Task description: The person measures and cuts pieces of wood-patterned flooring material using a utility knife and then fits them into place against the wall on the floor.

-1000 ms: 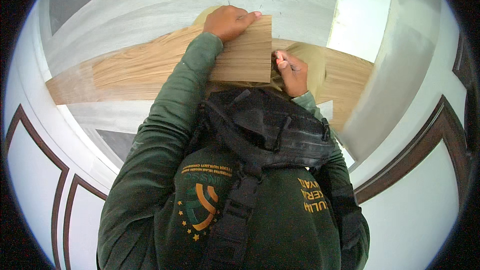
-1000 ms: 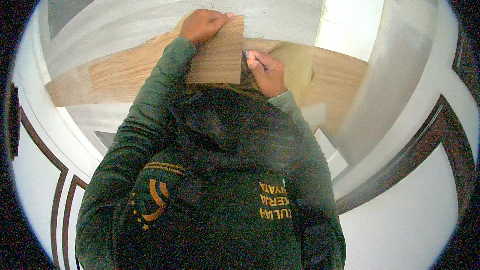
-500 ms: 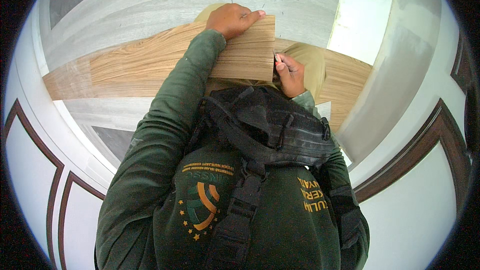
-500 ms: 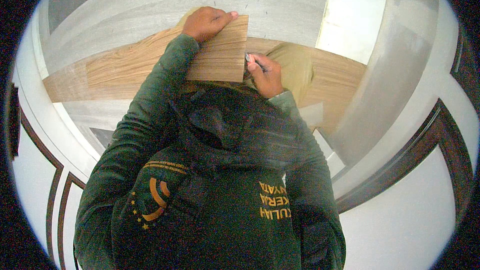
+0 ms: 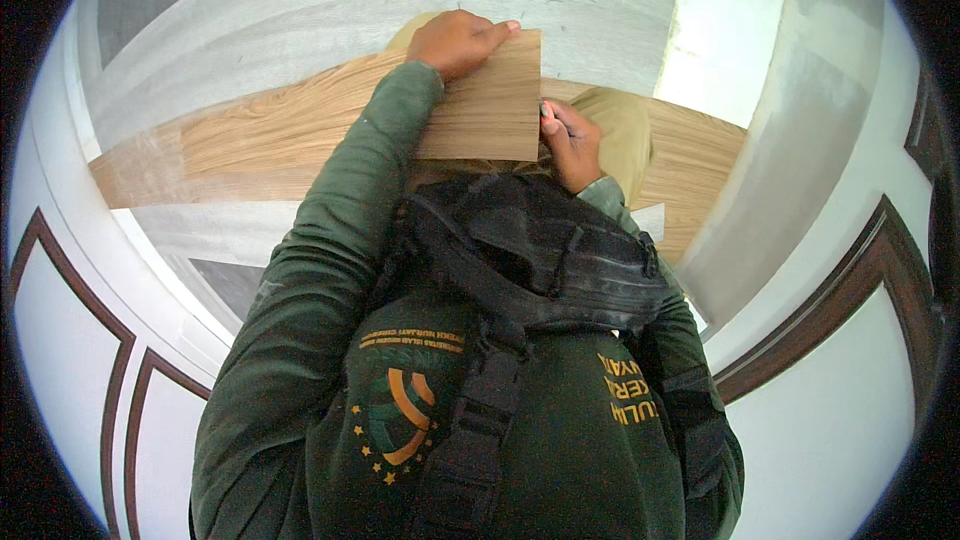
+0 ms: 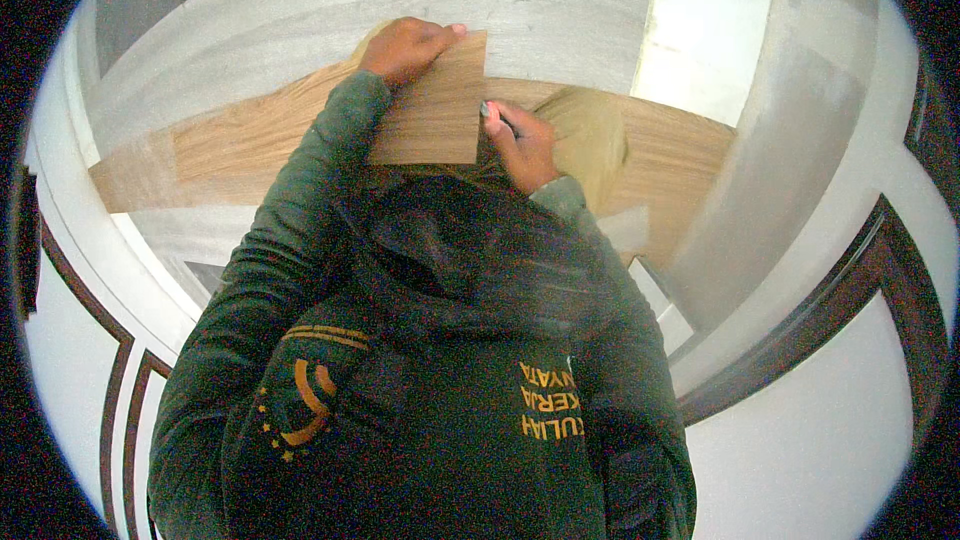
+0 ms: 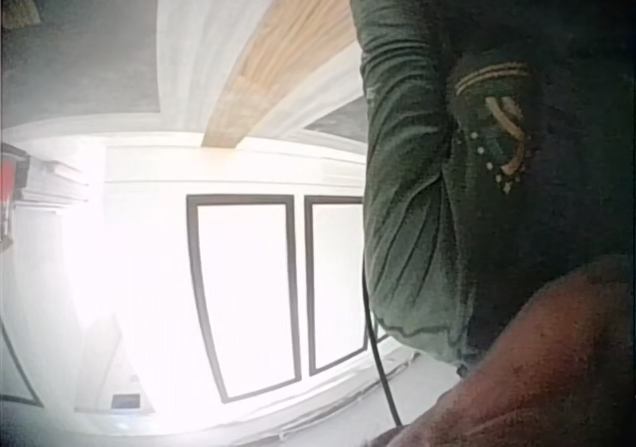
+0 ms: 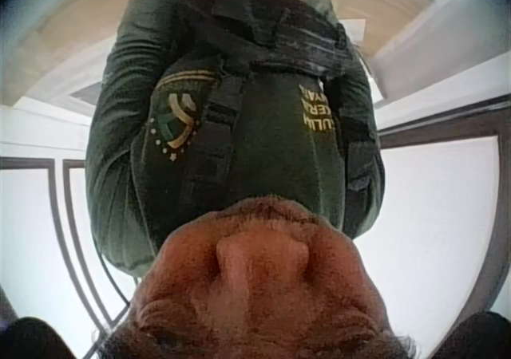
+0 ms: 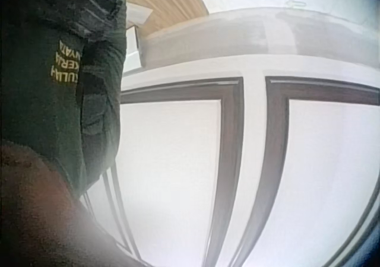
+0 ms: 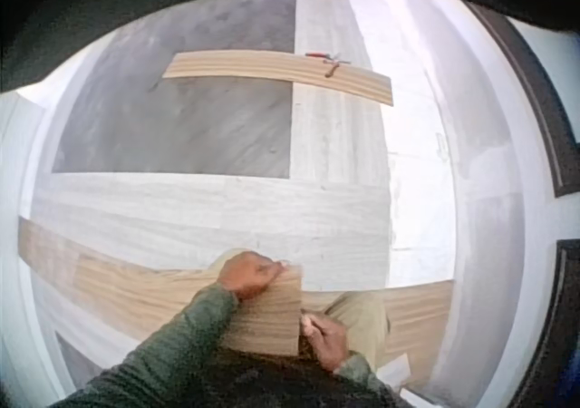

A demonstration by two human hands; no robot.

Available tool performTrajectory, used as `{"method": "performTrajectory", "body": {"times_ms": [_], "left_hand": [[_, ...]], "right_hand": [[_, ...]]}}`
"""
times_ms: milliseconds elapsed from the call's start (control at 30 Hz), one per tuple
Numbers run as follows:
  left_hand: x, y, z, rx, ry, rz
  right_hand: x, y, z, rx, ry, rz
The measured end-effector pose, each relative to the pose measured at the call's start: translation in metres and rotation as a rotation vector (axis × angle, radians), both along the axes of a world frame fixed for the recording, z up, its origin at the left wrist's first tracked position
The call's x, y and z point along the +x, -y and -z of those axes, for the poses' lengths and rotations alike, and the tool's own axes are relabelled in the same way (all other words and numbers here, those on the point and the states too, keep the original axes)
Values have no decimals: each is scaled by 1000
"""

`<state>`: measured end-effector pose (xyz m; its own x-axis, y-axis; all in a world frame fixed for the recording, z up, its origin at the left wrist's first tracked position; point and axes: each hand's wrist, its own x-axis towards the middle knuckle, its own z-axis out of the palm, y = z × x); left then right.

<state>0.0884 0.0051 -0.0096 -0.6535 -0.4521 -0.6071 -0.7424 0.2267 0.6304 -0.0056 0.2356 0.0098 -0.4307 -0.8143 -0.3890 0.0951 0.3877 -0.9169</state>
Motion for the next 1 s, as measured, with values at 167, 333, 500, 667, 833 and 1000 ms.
{"method": "performTrajectory", "body": {"times_ms": [167,333,500,667,833,1000], "left_hand": [[-1,1,3,10,44,25],[-2,-2,-9,18,75,42],[-2,5,-4,-25,56,133],[0,1,-4,-24,69,86],[-3,5,-10,11,37,84],[-1,4,-7,-6,32,57]], "right_hand": [[1,1,8,-25,8,26],[-2,15,18,67,41,78],[-4,11,3,54,56,2],[2,-3,-1,20,4,-5],[0,-5,8,31,69,9],[5,3,7,-13,23,50]]}}
